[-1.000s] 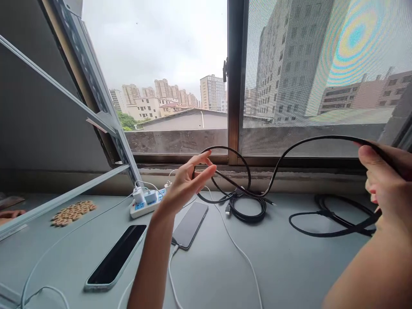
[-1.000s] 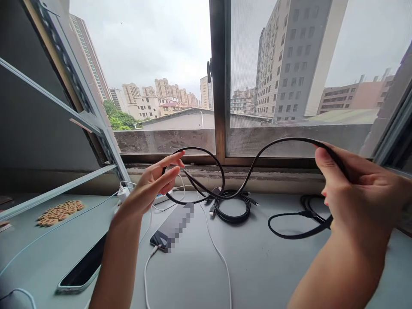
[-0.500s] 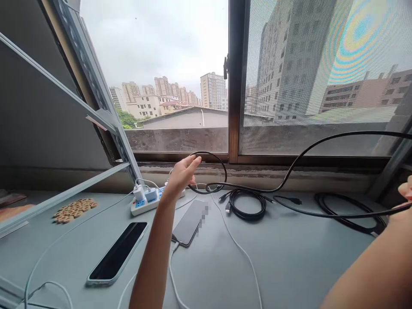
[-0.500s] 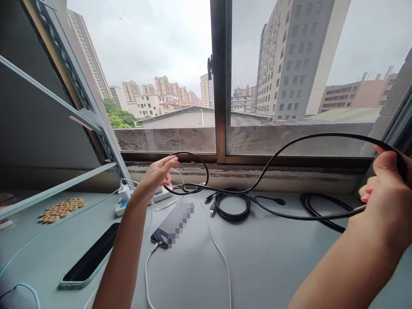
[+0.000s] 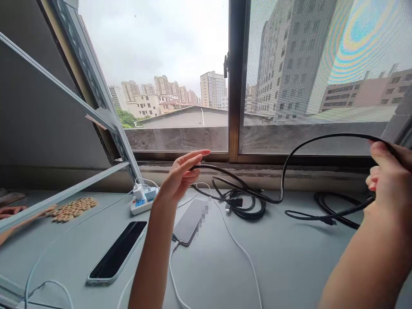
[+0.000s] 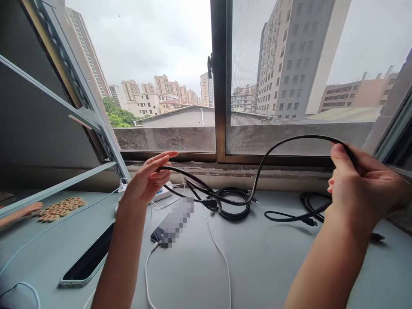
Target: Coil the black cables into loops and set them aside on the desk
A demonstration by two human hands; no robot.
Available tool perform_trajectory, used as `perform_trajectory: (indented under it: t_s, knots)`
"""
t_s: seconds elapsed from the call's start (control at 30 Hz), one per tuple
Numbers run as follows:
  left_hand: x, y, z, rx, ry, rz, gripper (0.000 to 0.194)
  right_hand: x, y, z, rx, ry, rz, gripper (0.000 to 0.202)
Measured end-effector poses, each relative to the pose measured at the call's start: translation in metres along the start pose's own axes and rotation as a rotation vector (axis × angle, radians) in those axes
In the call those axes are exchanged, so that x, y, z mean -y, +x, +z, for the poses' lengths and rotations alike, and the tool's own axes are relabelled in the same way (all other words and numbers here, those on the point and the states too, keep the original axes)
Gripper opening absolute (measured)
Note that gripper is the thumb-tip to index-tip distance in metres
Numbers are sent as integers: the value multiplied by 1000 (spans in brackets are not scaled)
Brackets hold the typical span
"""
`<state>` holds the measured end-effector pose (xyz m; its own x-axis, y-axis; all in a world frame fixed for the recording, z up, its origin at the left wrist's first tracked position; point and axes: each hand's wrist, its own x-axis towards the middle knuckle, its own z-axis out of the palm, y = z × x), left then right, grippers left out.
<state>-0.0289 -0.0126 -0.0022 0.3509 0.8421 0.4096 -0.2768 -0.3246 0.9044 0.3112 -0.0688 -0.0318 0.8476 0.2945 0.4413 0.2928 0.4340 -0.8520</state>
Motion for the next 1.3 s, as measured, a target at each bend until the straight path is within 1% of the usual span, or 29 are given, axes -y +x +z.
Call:
perform_trajectory:
  t_s: [0.03,0.1,0.2,0.3,0.47,0.53,0.6,0.67,0.73,0.83,0.93,1.0,1.1,1.17,1.2,1.23,1.3]
  knots:
    - [0,-1,4,18,-21,-6,23,12,-12,5,-73,18,51,38]
    - [-1,-4,10,39,-26,-17,24,30,-28,12,-5,65,52,40]
    - [-3,-8,16,36,22,-35,31,41,-40,14,171,108,19,42]
    - [-4,-9,22,-14,31,-16,36,45,-50,15,346,35,-21,44]
    - [0,-9,34,-139,-72,108,32,49,-75,28,674,-37,-166,49]
    - [2,-9,39,-187,-107,146,34,50,-82,33,752,-64,-207,55]
    - [3,-10,43,-241,-137,173,37,50,-87,35,819,-91,-247,57]
    - [3,-10,47,-286,-171,197,40,49,-90,35,884,-108,-296,54]
    - [3,-11,50,-310,-205,212,42,49,-92,35,954,-118,-326,47]
    - [5,-11,54,-310,-240,209,42,49,-91,34,1008,-126,-331,29]
    - [8,-10,57,-322,-246,224,39,47,-89,34,989,-142,-336,23]
    - [12,-10,60,-359,-241,276,38,46,-88,33,1007,-120,-325,28]
    - [16,-9,64,-432,-245,359,38,50,-90,32,1051,-80,-305,42]
    - [17,-10,65,-472,-251,387,38,54,-91,31,1076,-109,-342,55]
    - [16,-10,65,-487,-254,400,39,54,-92,31,1094,-142,-375,58]
    - [15,-10,64,-496,-255,406,39,54,-92,32,1109,-178,-405,56]
    - [12,-11,61,-493,-252,392,41,51,-89,33,1113,-231,-438,41]
